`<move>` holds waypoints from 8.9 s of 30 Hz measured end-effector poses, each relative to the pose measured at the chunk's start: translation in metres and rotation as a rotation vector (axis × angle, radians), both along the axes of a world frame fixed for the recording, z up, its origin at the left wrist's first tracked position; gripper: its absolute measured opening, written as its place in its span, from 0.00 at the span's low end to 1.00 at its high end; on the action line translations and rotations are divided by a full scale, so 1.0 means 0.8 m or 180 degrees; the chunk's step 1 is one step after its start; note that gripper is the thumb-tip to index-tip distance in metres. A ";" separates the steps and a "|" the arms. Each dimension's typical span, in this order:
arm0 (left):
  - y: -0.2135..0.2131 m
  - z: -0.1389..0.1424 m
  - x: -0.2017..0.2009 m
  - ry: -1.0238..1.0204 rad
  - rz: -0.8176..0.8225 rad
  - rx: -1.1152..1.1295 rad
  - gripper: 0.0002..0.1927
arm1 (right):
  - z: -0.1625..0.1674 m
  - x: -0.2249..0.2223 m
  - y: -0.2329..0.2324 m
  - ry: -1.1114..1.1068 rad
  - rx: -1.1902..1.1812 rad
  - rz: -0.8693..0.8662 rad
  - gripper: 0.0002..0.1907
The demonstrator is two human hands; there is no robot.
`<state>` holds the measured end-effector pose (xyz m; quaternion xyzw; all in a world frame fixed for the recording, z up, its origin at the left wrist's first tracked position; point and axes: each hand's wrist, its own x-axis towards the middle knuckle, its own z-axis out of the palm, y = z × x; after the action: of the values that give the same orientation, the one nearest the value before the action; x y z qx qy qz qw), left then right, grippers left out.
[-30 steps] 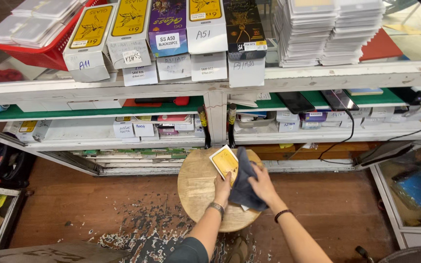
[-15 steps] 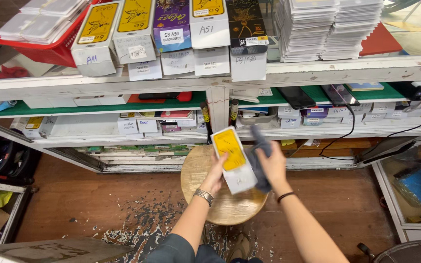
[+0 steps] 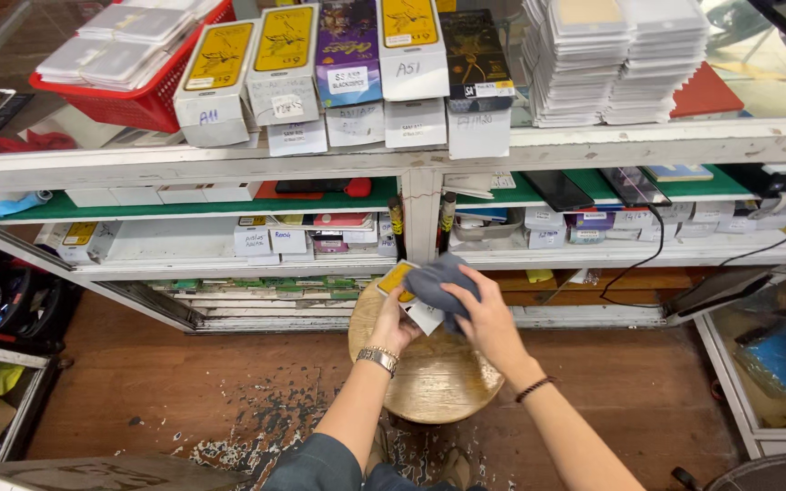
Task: The person takes phone boxes from the lower shelf, wipes each box with a cloth, and places the cleaned boxes in a row on the glass display shelf. They also handle and stack screen protector packages and return some boxes to the lower shelf.
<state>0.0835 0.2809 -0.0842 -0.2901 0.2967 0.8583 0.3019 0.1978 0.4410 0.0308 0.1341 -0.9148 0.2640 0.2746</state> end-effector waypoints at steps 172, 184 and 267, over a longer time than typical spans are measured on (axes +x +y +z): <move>-0.005 0.059 0.042 0.2591 -0.1083 -0.1047 0.19 | -0.047 -0.053 -0.004 -0.0068 -0.1876 -0.0451 0.29; -0.069 0.062 0.044 0.2097 -0.0394 -0.0735 0.21 | -0.113 -0.031 0.011 -0.2926 0.0297 -0.0737 0.39; -0.134 0.136 -0.001 0.3615 -0.1650 -0.2922 0.26 | -0.022 -0.109 -0.014 -0.4381 -0.3545 0.0292 0.52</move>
<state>0.0829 0.1734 0.0248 0.1772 0.7903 0.5685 0.1443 0.1105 0.4301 0.0131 -0.1710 -0.6097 0.7038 -0.3220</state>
